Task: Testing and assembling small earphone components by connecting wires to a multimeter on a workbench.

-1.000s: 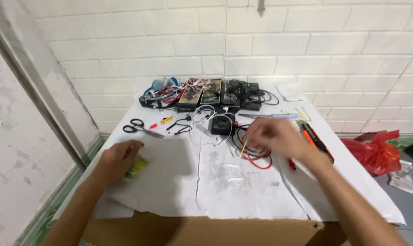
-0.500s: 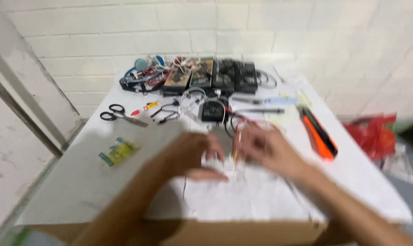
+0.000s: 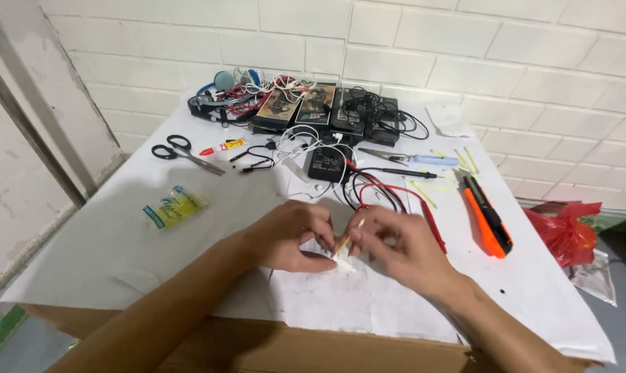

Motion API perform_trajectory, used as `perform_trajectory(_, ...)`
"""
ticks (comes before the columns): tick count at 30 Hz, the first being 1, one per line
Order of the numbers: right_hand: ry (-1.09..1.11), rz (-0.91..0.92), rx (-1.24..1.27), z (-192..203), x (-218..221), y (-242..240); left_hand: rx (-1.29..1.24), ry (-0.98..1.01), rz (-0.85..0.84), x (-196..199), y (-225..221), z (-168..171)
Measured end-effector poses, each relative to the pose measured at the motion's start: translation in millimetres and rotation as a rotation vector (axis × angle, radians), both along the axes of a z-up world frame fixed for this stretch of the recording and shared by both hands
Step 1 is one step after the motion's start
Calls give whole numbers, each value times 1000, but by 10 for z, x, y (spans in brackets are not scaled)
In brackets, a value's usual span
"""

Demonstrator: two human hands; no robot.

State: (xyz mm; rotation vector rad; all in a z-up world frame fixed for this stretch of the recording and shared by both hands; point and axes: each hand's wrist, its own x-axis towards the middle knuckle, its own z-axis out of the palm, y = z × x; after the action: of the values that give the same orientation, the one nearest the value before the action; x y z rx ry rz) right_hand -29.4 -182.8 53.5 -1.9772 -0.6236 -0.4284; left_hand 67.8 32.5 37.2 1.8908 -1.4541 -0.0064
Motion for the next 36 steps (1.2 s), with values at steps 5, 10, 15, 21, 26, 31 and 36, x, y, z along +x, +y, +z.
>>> perform_trajectory(5,-285,-226,210,90,172,-375,5,-93,-77,35,-21,-10)
perform_trajectory(10,-918,-822,461,775,4,-463,167,45,136,-66,-129,80)
perform_trajectory(15,52,-267,367,294,288,-244,48,7,220,-70,-92,95)
perform_trajectory(21,305,-54,425,-112,224,-86,56,-17,173,54,-70,-12)
perform_trajectory(26,279,21,296,-190,262,-107,37,40,159,-58,-17,108)
perform_trajectory(31,257,67,202,-128,178,-53,6,89,136,-67,-14,100)
perform_trajectory(36,293,83,214,-107,166,-98,2,131,136,-58,-9,83)
